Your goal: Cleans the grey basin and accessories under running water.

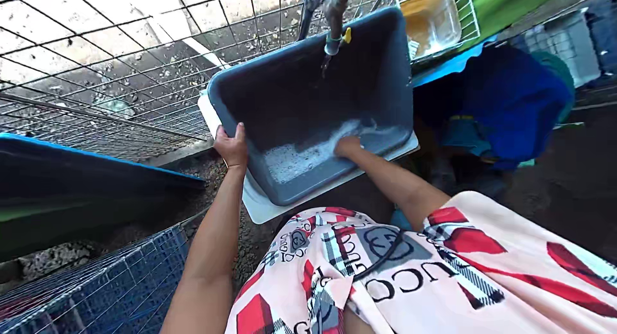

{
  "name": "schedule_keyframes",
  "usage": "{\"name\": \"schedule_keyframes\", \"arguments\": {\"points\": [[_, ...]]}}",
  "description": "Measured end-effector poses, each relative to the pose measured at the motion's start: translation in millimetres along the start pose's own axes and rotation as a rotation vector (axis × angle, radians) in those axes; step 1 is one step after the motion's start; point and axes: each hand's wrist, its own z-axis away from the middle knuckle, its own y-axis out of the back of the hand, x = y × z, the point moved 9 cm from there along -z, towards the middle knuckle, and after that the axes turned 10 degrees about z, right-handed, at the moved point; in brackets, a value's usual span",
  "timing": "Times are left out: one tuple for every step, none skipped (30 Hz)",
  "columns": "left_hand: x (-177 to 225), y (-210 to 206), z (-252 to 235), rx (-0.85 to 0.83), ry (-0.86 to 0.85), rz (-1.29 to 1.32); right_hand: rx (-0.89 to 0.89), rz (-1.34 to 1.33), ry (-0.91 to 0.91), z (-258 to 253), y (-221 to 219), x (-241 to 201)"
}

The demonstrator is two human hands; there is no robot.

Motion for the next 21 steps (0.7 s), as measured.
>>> {"name": "schedule_keyframes", "arguments": {"points": [[0,0,0,0.0,-0.006,0.007,-0.002,-0.009,0.06,7,-5,-28],[0,-1,0,-0.002,-0.01,0.018,0.003,-0.027,0.125,14,-12,-53],[1,-1,1,0.001,-0.016,0.028,0.009,-0.046,0.181,22,-17,-72],[4,-2,-1,0.001,-0.017,0.033,0.006,-0.068,0.211,27,-17,-80],[5,-2,-1,-0.003,-0.006,0.031,0.013,-0.093,0.213,27,-19,-74],[4,-1,-1,-0.012,0.011,0.02,0.035,-0.119,0.193,20,-19,-57],[4,-2,-2,-0.014,0.014,0.011,0.06,-0.145,0.149,12,-15,-30],[3,-2,-2,-0.011,0.013,0.006,0.095,-0.159,0.086,4,-9,4],[2,-2,-1,-0.012,0.014,0.003,0.122,-0.161,0.01,-2,-5,38],[3,-2,-1,-0.011,0.008,0.003,0.132,-0.149,-0.067,-2,0,67],[3,-2,-2,-0.007,0.002,0.006,0.13,-0.128,-0.131,0,6,85],[2,-2,-2,-0.007,0.004,0.011,0.121,-0.099,-0.161,3,7,88],[0,-2,-1,-0.006,0.003,0.013,0.094,-0.064,-0.146,7,1,73],[0,-1,-2,-0.008,-0.001,0.016,0.077,-0.043,-0.084,10,-7,49],[1,-1,-4,-0.01,-0.007,0.02,0.078,-0.041,0.003,11,-12,25],[2,-1,-4,-0.012,-0.01,0.022,0.083,-0.052,0.07,11,-17,11],[3,0,-2,-0.012,-0.012,0.018,0.095,-0.072,0.09,10,-21,11],[4,1,-2,-0.01,-0.017,0.016,0.128,-0.095,0.068,5,-19,23],[3,1,-2,-0.008,-0.018,0.011,0.17,-0.115,0.013,4,-13,46],[3,2,-2,-0.001,-0.021,0.008,0.201,-0.111,-0.062,4,-4,75],[3,2,-3,0.001,-0.024,0.0,0.224,-0.079,-0.121,2,4,102]]}}
